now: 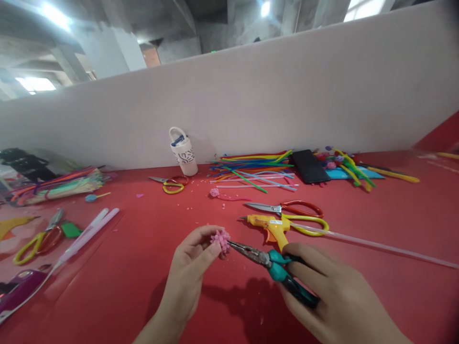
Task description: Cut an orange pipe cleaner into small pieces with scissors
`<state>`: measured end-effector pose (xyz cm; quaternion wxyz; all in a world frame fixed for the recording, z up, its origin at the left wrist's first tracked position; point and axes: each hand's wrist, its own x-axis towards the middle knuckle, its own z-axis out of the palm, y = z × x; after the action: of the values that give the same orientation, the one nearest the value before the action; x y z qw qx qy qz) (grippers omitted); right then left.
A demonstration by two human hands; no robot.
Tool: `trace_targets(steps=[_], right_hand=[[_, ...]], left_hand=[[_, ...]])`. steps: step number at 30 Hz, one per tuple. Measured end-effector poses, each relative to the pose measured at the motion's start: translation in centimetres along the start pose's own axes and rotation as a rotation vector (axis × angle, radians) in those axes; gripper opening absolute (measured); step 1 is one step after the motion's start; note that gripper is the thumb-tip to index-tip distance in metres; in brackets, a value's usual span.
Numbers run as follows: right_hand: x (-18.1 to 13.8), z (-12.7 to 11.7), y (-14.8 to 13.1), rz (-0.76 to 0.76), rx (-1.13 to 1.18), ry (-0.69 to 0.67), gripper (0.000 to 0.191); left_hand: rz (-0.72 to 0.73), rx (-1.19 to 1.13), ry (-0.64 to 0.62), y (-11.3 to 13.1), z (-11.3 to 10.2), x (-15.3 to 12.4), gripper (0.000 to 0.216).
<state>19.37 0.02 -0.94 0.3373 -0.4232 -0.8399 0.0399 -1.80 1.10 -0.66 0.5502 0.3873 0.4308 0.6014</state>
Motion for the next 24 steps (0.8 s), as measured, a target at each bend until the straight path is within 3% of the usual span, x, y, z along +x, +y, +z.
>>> trace_targets(steps=[6,24], right_hand=[[-0.26,0.02,0.24,-0.081,-0.164,0.103,0.017],[-0.24,-0.16,0.1,-0.028,-0.102,0.036,0.018]], left_hand=[[0.049,0.071,0.028,-0.22,-0.39,-0.01,0.018],[0.02,0.04,-0.026,-0.43,-0.39,-0.09,0.017]])
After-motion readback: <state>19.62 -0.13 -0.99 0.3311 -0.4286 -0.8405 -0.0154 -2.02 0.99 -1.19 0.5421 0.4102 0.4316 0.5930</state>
